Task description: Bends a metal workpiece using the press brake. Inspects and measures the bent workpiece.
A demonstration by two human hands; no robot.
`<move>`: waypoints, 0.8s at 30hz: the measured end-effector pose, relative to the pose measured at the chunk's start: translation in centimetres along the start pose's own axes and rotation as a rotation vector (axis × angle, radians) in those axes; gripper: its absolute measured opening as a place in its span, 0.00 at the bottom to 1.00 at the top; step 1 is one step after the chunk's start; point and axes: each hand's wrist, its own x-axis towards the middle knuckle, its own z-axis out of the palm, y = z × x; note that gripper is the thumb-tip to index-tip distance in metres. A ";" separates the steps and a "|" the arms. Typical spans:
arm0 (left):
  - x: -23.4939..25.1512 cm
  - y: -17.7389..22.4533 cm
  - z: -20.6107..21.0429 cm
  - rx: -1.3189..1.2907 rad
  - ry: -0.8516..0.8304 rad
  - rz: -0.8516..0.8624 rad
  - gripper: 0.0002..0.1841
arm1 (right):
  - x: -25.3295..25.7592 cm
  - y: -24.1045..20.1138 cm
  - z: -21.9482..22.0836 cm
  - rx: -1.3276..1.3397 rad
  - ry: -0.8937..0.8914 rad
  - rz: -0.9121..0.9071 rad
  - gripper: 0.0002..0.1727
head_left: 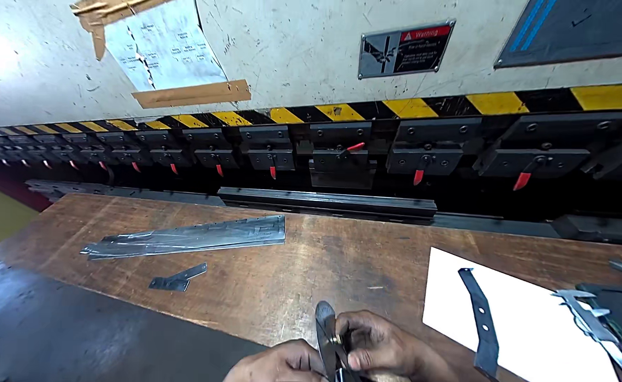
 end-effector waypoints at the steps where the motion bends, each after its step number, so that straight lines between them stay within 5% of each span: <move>1: -0.2 -0.2 -0.2 -0.084 0.054 0.043 0.20 | -0.1 0.4 0.3 0.065 0.008 -0.012 0.13; 8: 0.9 -4.3 2.7 -0.683 0.414 0.348 0.47 | -0.7 2.1 4.7 0.279 0.503 -0.113 0.17; 10: 1.6 -5.3 3.5 -0.703 0.531 0.461 0.46 | -0.7 2.2 5.1 0.312 0.601 -0.110 0.16; 14: 2.6 -7.5 4.0 -0.045 0.903 0.479 0.32 | -0.3 1.4 5.1 0.361 0.732 -0.088 0.17; 16: 3.2 -6.3 3.7 0.277 0.887 0.421 0.40 | 0.0 1.2 4.7 0.343 0.725 -0.105 0.16; 20: 5.8 -4.5 2.7 0.241 0.850 0.576 0.49 | 0.8 0.5 4.5 0.360 0.651 -0.134 0.16; 24: 6.2 -3.3 3.2 0.217 0.812 0.667 0.35 | 1.2 0.0 4.7 0.388 0.665 -0.171 0.15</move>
